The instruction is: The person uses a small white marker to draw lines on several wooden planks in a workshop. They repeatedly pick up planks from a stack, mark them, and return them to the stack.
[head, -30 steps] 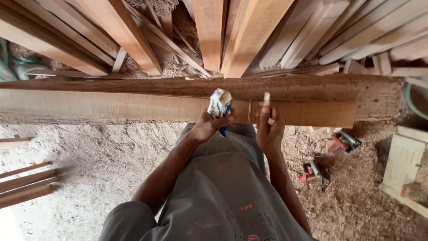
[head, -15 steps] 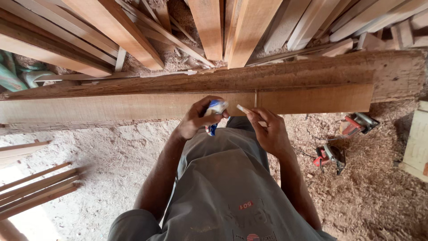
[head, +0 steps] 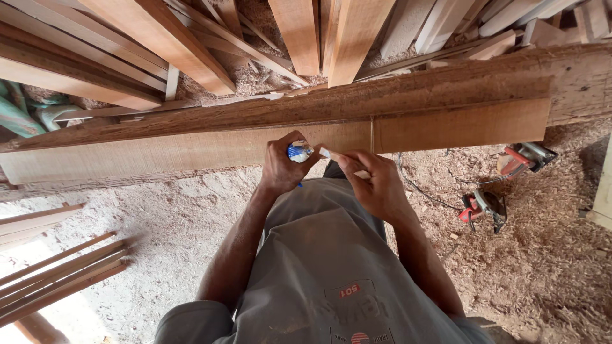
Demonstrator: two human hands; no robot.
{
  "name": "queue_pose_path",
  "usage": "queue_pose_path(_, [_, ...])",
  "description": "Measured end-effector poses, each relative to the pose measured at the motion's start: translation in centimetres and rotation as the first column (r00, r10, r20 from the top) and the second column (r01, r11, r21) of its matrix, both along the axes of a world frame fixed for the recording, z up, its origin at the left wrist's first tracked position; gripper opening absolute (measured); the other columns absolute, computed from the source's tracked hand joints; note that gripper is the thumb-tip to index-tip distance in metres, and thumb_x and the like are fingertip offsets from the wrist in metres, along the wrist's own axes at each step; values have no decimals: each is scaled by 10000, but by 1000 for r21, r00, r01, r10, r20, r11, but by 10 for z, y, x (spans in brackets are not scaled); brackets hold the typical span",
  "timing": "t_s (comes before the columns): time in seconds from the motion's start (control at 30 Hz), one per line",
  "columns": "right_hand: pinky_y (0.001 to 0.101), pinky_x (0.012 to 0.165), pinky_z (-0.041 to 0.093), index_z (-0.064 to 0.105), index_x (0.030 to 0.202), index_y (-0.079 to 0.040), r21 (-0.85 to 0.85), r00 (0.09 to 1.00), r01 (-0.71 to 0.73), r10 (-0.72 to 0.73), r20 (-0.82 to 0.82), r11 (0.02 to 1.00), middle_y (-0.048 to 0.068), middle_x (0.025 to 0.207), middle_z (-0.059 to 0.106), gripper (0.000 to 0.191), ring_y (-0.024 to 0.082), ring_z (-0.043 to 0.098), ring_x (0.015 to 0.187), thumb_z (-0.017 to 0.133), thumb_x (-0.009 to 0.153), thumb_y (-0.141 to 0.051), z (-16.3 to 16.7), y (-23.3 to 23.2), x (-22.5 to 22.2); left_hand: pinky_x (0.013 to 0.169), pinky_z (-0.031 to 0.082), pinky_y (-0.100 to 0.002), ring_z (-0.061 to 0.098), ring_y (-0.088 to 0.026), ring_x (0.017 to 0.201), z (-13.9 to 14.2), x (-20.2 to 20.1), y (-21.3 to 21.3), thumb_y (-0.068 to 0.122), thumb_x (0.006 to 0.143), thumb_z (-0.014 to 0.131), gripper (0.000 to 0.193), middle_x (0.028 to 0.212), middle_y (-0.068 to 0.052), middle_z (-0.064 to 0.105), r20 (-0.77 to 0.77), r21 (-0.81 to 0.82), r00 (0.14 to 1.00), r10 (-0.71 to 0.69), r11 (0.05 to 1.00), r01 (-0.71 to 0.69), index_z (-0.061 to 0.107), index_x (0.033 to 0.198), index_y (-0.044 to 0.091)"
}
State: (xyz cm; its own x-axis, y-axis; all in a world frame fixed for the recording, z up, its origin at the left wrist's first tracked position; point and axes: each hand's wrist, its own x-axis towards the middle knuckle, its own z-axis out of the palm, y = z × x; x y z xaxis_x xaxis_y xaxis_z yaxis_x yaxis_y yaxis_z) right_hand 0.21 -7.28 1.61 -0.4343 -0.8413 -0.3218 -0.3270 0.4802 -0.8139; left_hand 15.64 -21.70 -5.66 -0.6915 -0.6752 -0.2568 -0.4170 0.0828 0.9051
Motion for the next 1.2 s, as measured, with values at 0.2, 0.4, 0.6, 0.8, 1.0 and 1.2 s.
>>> queue_pose_path(0.2, [285,490,409,720,1095,21,-58,998,16,-12,56,998,77,726,676,261,96,555,564,644,1039,-222,-3,-1,7,472,446,-339,526,-117,498,-7,5,2,277,882,859,368,577,-75,613,-5,-89,1000,-26,996,25,616,753,32])
queue_pose_path(0.4, [295,442,348,724,1124,9,36,990,4,-9,139,999,30,659,635,288,80,492,507,622,1026,-241,-3,-1,6,393,385,-347,500,-109,441,-18,7,2,279,950,801,391,520,-54,565,-9,-113,999,-47,993,46,595,715,44])
queue_pose_path(0.6, [294,440,257,761,1071,-14,141,973,40,-71,221,989,5,531,475,342,69,361,471,612,1040,-321,-10,1,6,387,409,-351,538,-112,446,-19,10,4,261,970,775,362,551,-51,587,-35,-189,999,-17,982,10,593,738,52])
queue_pose_path(0.8, [268,456,242,803,1061,-25,105,864,88,-128,486,991,-14,546,440,374,51,326,474,582,1078,-328,-30,12,-9,425,472,-352,627,-152,493,-28,13,7,222,947,784,270,615,-61,641,44,-310,999,1,951,12,627,787,69])
queue_pose_path(1.0, [312,519,365,793,1117,-38,260,942,313,-334,40,914,90,827,760,332,126,489,580,749,957,-325,-70,20,-76,534,537,-428,701,-301,653,-56,8,16,236,850,867,280,1134,-167,673,128,-343,991,40,939,6,653,849,55])
queue_pose_path(1.2, [370,659,519,757,1084,-46,122,991,35,-20,-130,992,117,880,733,251,208,677,744,690,1045,-285,-127,12,-121,613,573,-472,703,-367,735,-86,-3,40,326,731,914,493,1563,-240,406,314,-381,943,-107,896,229,683,1057,37])
